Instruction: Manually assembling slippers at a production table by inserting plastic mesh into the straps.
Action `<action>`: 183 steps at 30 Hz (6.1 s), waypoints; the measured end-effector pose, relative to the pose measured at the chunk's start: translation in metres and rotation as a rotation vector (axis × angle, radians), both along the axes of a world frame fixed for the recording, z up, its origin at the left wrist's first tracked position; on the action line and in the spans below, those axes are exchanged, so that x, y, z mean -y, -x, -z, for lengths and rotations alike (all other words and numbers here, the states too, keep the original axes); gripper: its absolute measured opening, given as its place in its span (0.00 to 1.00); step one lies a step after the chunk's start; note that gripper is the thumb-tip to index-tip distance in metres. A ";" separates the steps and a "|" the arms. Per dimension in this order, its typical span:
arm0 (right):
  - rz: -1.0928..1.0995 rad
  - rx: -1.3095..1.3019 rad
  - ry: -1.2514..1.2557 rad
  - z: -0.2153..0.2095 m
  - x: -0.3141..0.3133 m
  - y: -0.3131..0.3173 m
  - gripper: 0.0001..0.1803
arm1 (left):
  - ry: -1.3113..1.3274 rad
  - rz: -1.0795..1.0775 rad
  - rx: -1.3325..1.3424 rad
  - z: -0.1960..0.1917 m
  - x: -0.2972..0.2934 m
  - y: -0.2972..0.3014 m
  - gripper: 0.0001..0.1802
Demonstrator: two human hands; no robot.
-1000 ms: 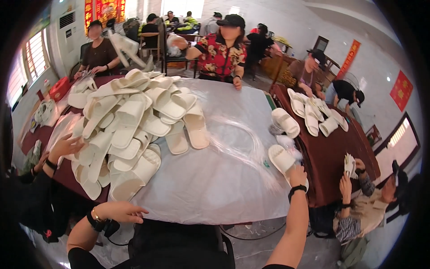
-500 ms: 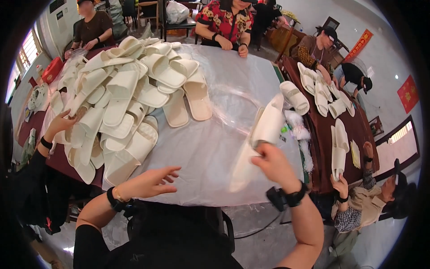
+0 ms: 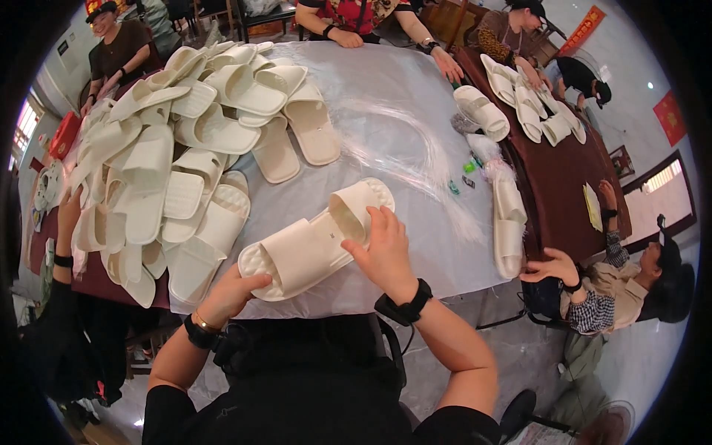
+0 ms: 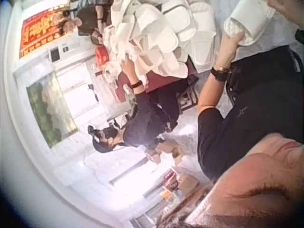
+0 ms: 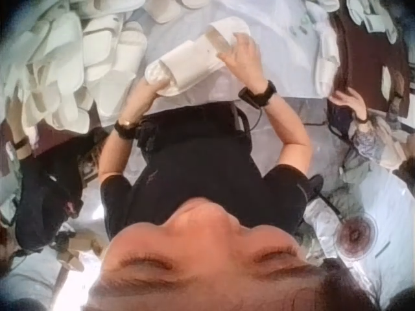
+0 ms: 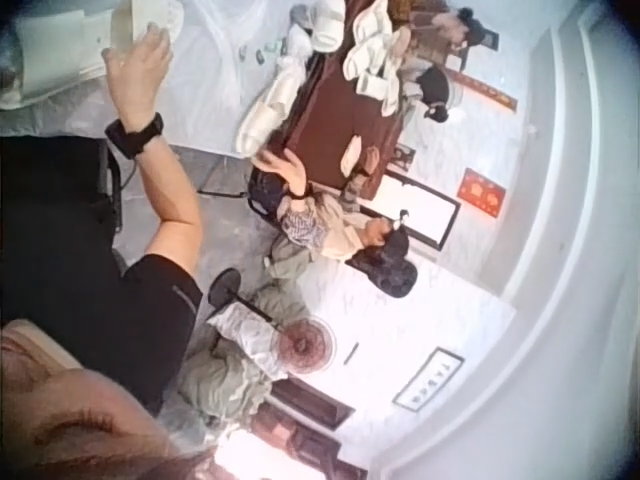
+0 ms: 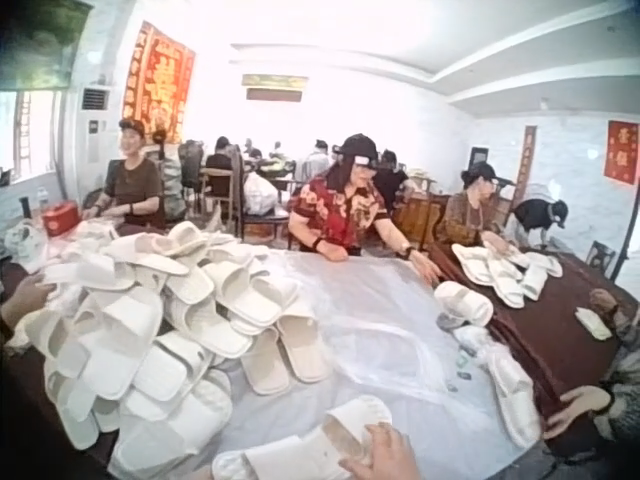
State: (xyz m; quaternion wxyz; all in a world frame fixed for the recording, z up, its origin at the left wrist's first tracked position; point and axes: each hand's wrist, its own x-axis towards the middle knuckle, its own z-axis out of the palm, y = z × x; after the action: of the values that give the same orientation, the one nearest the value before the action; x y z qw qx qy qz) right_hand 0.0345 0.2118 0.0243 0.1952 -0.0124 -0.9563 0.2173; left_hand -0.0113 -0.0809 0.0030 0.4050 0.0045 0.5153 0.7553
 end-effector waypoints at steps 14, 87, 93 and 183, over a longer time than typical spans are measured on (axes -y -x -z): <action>0.092 0.012 0.208 0.046 -0.048 -0.014 0.25 | 0.281 0.190 -0.498 -0.072 0.067 0.025 0.22; 0.111 0.171 -0.103 0.053 -0.076 0.096 0.07 | 1.011 0.232 -1.547 0.007 -0.090 0.028 0.37; 0.081 0.170 -0.223 0.068 -0.078 0.097 0.06 | 0.982 0.368 -1.581 -0.016 -0.109 0.046 0.29; -0.423 0.508 -0.074 0.014 0.098 -0.027 0.15 | 0.663 -0.085 -1.162 -0.035 0.010 0.046 0.10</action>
State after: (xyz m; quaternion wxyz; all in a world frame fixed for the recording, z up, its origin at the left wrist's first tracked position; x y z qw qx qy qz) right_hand 0.0612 0.1141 0.0100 -0.0988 0.1396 -0.9630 0.2082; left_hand -0.0569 -0.0907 0.0382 0.0115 0.2654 0.8540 0.4473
